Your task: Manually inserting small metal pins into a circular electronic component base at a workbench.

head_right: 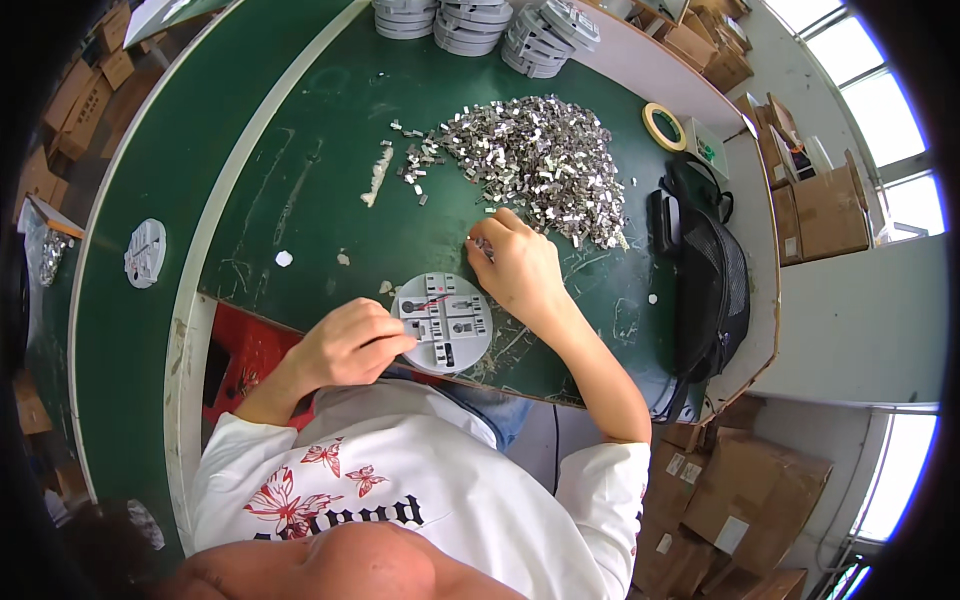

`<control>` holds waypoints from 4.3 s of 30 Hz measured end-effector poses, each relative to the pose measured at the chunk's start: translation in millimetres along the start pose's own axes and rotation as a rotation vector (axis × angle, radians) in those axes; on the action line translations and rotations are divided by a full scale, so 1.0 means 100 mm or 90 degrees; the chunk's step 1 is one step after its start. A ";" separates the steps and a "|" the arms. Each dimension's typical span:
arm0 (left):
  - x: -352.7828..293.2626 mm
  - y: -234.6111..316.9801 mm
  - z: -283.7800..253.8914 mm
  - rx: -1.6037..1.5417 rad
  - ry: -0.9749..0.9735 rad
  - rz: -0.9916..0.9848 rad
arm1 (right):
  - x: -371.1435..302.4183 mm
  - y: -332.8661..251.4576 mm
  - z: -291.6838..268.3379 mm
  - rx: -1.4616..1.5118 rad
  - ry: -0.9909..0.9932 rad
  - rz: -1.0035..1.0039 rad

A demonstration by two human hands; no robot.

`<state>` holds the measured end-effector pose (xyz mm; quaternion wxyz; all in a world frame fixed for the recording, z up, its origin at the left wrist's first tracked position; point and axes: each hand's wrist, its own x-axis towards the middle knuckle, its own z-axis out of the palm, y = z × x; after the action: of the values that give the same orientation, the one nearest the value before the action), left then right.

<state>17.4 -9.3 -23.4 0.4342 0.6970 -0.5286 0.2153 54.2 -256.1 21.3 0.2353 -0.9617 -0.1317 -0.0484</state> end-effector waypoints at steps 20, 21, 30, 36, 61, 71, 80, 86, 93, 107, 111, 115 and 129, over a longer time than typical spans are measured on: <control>-0.08 0.07 0.11 -0.077 -0.012 -0.089 | -0.05 -0.07 0.16 -0.070 0.074 0.069; -0.07 0.07 0.11 -0.087 -0.016 -0.098 | -0.05 -0.08 0.15 -0.070 0.068 0.068; -0.06 0.07 0.05 -0.117 -0.012 -0.162 | -0.09 -0.07 0.00 -0.008 0.055 0.056; 0.03 0.08 0.08 -0.135 0.056 -0.170 | -0.09 -0.01 0.07 0.001 0.036 0.024; 0.26 0.11 0.32 -0.087 0.037 -0.357 | -0.43 -0.21 -0.40 0.502 -0.087 0.285; 0.26 0.06 0.32 -0.129 0.038 -0.379 | -0.43 -0.16 -0.33 0.411 -0.166 0.200; 0.25 0.04 0.32 -0.149 0.044 -0.376 | -0.33 -0.22 -0.28 0.374 -0.163 0.095; 0.25 0.03 0.32 -0.147 0.038 -0.373 | -0.33 -0.22 -0.25 0.360 -0.146 0.068; 0.26 0.03 0.29 -0.147 0.039 -0.373 | -0.34 -0.25 -0.22 0.327 -0.123 0.045; 0.25 0.04 0.23 -0.081 0.044 -0.351 | -0.43 -0.30 -0.03 0.202 -0.058 -0.082; 0.23 0.05 0.23 -0.080 0.037 -0.343 | -0.47 -0.30 -0.01 0.194 -0.064 -0.090; 0.21 0.05 0.22 -0.079 0.040 -0.340 | -0.48 -0.29 0.01 0.179 -0.074 -0.099; 0.18 0.00 0.22 -0.108 0.042 -0.339 | -0.42 -0.30 -0.03 -0.003 -0.146 -0.249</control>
<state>20.5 -37.1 -21.7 0.5493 0.7651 -0.3284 0.0710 5.2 -241.4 31.2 0.2026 -0.9177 -0.3413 0.0165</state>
